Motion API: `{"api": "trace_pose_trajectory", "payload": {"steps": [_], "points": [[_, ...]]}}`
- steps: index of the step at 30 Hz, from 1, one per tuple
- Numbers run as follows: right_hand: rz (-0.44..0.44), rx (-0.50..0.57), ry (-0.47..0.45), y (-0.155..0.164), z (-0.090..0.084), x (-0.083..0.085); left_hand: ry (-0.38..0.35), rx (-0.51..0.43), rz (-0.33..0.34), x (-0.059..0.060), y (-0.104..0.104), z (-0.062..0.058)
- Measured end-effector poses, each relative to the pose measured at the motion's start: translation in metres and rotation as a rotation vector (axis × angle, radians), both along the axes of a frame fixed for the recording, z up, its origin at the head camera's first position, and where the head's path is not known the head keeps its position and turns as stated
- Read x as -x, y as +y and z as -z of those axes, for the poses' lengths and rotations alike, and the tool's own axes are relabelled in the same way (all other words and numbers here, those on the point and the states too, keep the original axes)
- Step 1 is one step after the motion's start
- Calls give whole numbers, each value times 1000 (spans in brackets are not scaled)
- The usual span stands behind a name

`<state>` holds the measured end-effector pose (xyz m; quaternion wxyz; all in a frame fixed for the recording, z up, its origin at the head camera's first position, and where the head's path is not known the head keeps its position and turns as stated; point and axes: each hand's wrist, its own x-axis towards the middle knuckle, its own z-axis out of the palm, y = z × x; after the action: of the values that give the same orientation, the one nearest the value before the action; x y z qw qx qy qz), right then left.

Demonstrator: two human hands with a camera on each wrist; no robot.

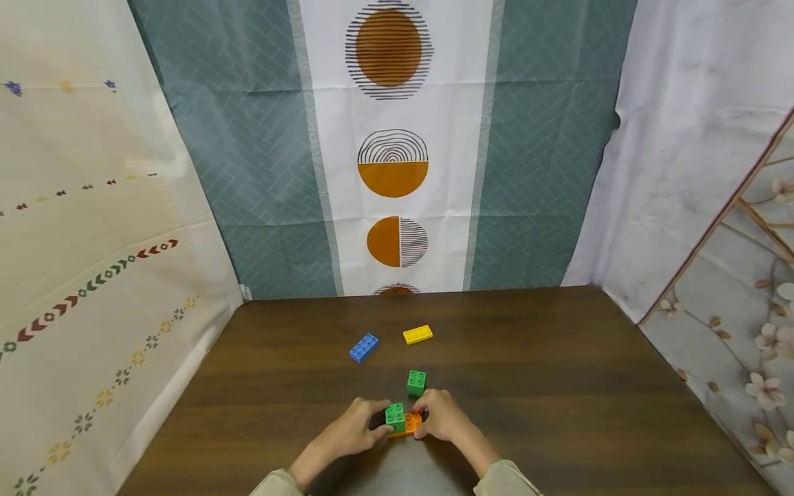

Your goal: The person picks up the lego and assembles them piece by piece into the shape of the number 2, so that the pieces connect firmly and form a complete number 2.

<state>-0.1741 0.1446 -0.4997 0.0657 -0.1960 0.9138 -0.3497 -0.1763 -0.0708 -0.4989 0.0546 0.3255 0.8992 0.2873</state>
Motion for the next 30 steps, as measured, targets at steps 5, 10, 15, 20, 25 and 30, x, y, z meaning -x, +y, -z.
{"api": "trace_pose_trajectory", "payload": {"steps": [5,10,15,20,25,30], "points": [[-4,-8,31,1,-1,-1,-11,29,32,3,3,-2],[-36,-1,41,-3,-1,0,-47,33,49,5,-2,-3],[-11,-8,28,-6,-3,-1,-55,21,41,5,-2,-3],[34,-13,-8,-8,-6,-3,-88,1,29,4,-1,-3],[37,12,11,-6,-4,-5,-57,-39,5,0,0,2],[53,23,29,-6,-1,-4,-19,-39,-2,-1,1,6]]}}
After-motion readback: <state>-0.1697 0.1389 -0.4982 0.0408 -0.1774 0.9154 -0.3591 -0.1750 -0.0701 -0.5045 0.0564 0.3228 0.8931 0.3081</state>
